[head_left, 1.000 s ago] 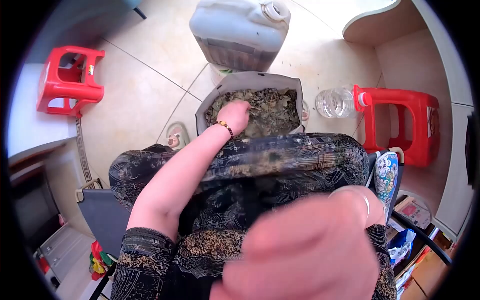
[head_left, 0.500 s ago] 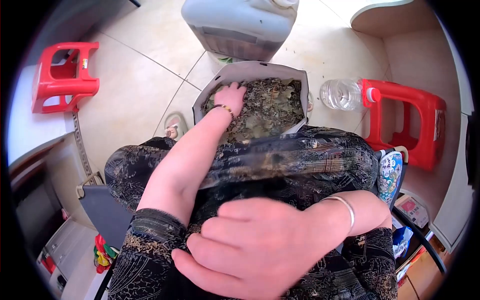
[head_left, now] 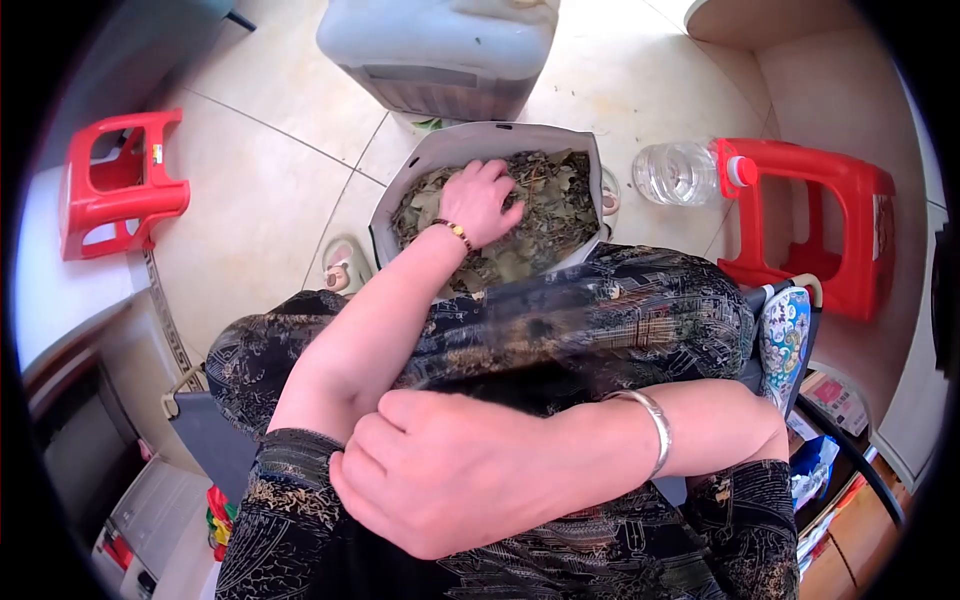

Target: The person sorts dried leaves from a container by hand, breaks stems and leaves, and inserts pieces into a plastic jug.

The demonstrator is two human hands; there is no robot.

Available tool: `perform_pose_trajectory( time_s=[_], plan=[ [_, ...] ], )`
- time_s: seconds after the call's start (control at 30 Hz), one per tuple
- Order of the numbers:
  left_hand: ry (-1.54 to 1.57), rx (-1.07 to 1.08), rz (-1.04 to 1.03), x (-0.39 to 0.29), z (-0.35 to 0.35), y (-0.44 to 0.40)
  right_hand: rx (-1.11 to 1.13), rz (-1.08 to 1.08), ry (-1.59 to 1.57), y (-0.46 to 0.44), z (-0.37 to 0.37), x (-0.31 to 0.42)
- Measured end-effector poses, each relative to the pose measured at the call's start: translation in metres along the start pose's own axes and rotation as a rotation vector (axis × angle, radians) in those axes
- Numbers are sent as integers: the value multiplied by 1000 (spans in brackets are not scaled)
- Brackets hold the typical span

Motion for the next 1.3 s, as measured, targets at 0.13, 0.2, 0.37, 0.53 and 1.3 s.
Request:
perform_pose_trajectory(
  time_s=[0.13, 0.2, 0.37, 0.53, 1.3],
  plan=[
    [18, 56, 204, -3, -32, -32, -22, 28, 110, 1, -1, -7],
    [43, 240, 219, -13, -41, -32, -32, 19, 123, 1, -2, -13],
    [-58, 427, -362, -35, -45, 7, 10, -14, 88, 3, 4, -10],
    [-72, 569, -467, -11, -23, 33, -12, -24, 52, 3, 2, -7],
    [-117, 172, 163, 17, -50, -20, -29, -37, 89, 2, -2, -13]
  ],
)
Point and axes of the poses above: each hand's wrist, its own y-axis away from the middle knuckle, its own z-axis out of the back of the hand, x = y × z, the point moved 3 cm from there along -y, towards the middle knuckle, and after that the axes turned 8 degrees about -z, right-handed, at the moved point
